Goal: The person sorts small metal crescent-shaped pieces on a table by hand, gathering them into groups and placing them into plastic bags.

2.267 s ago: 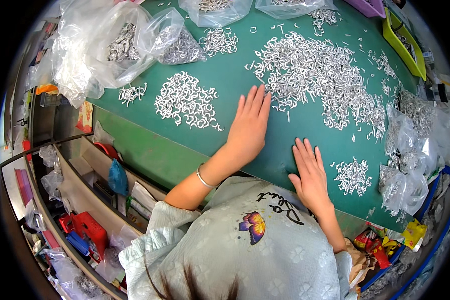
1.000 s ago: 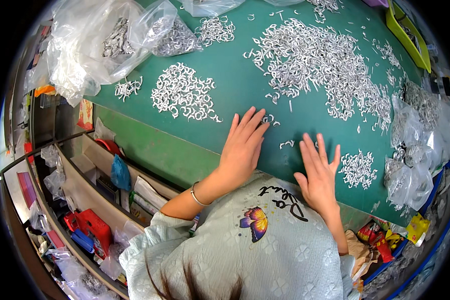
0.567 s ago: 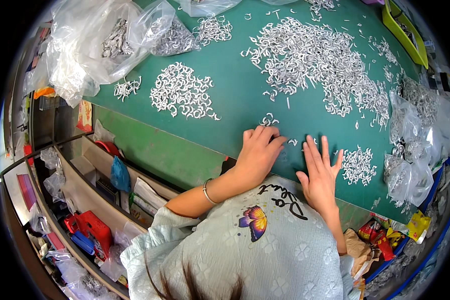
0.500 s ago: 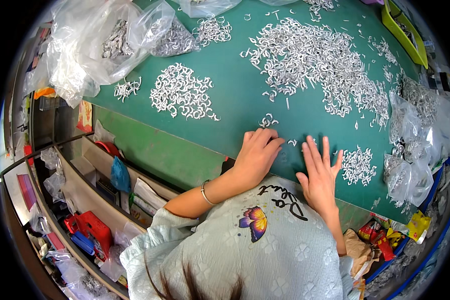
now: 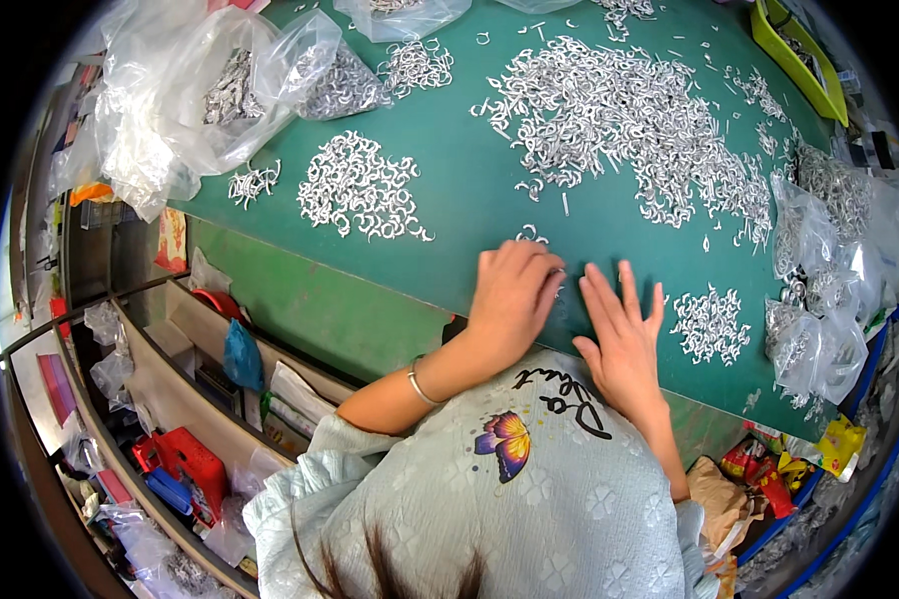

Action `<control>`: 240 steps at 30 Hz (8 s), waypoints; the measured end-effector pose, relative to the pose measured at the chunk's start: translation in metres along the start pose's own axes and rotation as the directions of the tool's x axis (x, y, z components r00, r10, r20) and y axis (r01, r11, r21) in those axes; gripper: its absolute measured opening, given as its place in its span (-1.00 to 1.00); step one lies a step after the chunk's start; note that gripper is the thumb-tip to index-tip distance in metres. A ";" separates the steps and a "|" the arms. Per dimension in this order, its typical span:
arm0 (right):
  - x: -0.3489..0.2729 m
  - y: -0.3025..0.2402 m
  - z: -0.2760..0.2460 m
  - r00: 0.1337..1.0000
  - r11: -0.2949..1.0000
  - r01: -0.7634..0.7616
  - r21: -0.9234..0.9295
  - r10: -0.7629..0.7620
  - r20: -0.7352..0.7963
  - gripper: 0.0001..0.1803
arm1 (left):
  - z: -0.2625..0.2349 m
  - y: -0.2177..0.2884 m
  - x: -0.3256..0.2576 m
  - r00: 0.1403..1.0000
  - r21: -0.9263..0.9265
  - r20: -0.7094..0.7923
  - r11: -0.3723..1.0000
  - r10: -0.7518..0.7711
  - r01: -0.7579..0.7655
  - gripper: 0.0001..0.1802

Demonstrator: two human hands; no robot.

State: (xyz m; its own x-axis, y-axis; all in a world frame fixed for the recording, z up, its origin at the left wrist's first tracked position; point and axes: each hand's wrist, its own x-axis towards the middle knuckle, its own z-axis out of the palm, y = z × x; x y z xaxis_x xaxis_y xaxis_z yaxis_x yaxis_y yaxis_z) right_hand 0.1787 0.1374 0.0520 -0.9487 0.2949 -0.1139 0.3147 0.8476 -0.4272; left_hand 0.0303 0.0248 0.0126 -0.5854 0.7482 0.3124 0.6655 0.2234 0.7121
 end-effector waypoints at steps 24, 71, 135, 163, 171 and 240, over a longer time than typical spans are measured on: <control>-0.010 0.013 0.006 0.996 0.988 -0.089 -0.130 0.090 -0.004 -0.21 | -0.028 -0.016 -0.021 0.994 0.103 0.028 0.990 -0.101 0.098 -0.70; 0.073 -0.020 0.018 0.974 0.974 0.228 -0.003 -0.227 0.015 -0.24 | -0.039 -0.011 -0.030 0.952 -0.171 -0.189 0.962 -0.242 0.211 -0.55; 0.045 -0.010 0.014 0.995 0.990 0.064 -0.124 -0.053 0.089 -0.29 | -0.027 -0.014 -0.006 0.997 0.134 0.039 0.989 -0.065 0.059 -0.53; 0.049 -0.014 -0.003 0.993 0.995 -0.080 -0.056 0.075 -0.091 -0.26 | -0.023 -0.033 0.027 0.993 0.255 0.114 0.966 0.021 -0.050 -0.54; 0.108 0.000 0.002 0.989 0.989 0.128 -0.073 -0.132 -0.063 -0.40 | -0.017 -0.016 -0.003 0.976 -0.051 0.207 0.997 0.070 -0.060 -0.47; 0.053 -0.001 0.000 1.000 0.986 0.009 -0.164 -0.012 -0.015 -0.37 | -0.010 -0.023 0.036 0.999 0.235 0.043 0.972 -0.033 0.022 -0.56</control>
State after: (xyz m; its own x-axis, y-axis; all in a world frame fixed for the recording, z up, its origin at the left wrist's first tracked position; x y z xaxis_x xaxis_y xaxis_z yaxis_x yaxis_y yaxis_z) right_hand 0.1282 0.1522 0.0466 -0.9518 0.2914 -0.0958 0.3067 0.9112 -0.2752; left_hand -0.0104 0.0404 0.0140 -0.5865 0.7667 0.2612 0.7427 0.3805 0.5510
